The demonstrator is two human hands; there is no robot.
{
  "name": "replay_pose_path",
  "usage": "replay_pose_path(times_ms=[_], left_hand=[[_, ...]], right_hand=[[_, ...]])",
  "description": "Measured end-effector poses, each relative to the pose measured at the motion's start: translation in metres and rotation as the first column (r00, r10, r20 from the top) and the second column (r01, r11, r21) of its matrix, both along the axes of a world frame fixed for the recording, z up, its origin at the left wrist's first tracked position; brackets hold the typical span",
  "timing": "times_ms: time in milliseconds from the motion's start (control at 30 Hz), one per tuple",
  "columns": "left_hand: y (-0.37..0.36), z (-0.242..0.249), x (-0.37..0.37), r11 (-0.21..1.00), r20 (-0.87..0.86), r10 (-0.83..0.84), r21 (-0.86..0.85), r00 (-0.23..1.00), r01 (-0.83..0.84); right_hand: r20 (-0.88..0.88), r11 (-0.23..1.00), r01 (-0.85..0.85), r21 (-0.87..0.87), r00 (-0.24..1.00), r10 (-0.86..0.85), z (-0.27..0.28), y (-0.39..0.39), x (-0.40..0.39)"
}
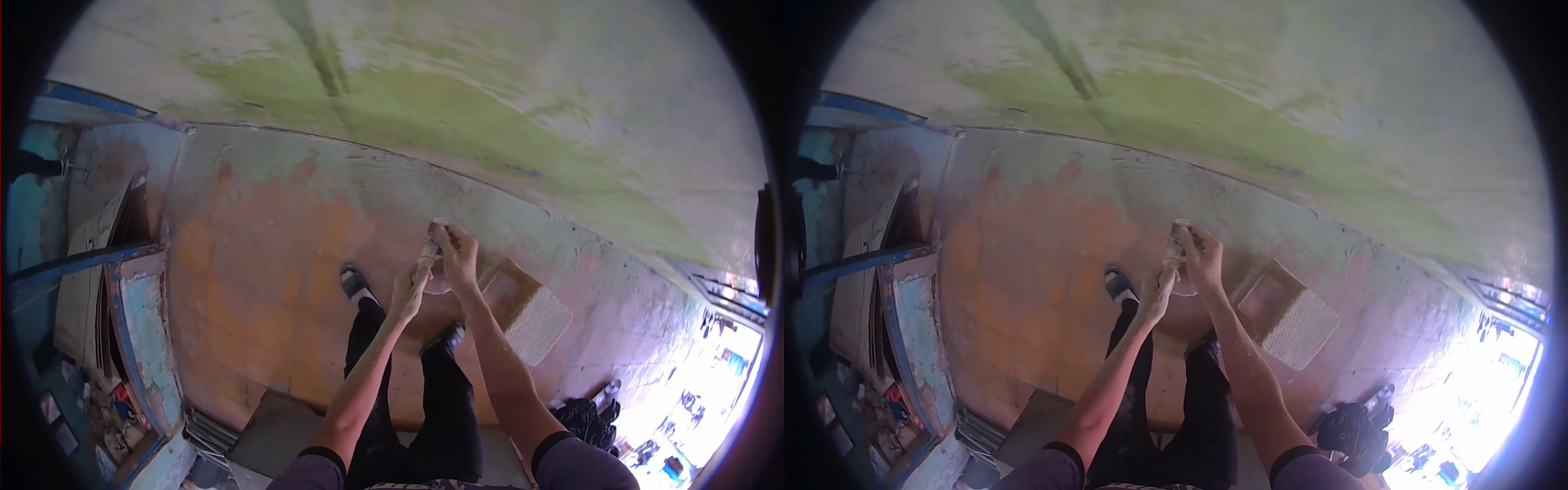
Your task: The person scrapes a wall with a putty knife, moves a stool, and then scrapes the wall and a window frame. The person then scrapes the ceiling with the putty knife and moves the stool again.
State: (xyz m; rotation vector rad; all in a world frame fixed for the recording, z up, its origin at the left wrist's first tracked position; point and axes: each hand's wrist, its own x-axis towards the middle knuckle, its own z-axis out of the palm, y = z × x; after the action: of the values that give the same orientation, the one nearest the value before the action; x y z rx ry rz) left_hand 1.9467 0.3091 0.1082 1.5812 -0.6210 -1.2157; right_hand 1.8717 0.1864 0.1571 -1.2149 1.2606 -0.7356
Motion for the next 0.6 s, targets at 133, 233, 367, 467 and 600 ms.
replay_pose_path(times_ms=[133, 233, 367, 467, 600], left_hand=[[-0.008, 0.004, 0.067, 0.999, -0.094, -0.053, -0.006, 0.994, 0.053], [-0.003, 0.016, 0.108, 0.994, -0.122, -0.105, 0.017, 0.987, 0.108], [0.012, 0.007, 0.159, 0.993, -0.056, -0.107, 0.033, 0.993, 0.109], [0.013, 0.006, 0.189, 0.999, -0.125, -0.042, 0.021, 0.991, 0.045], [0.004, 0.005, 0.211, 0.989, -0.439, 0.148, 0.068, 0.886, -0.132]], right_hand=[[-0.046, 0.996, 0.084, -0.018, 0.995, -0.084, 0.02, -0.014, 0.065], [-0.175, 0.999, 0.041, -0.021, 0.984, -0.044, 0.032, -0.015, 0.109], [-0.116, 0.997, 0.072, -0.023, 0.99, -0.074, 0.025, -0.002, 0.175], [-0.239, 0.992, 0.002, -0.127, 0.971, -0.032, 0.023, 0.005, 0.217], [-0.34, 0.967, -0.126, -0.221, 0.939, 0.045, 0.01, -0.013, 0.264]])
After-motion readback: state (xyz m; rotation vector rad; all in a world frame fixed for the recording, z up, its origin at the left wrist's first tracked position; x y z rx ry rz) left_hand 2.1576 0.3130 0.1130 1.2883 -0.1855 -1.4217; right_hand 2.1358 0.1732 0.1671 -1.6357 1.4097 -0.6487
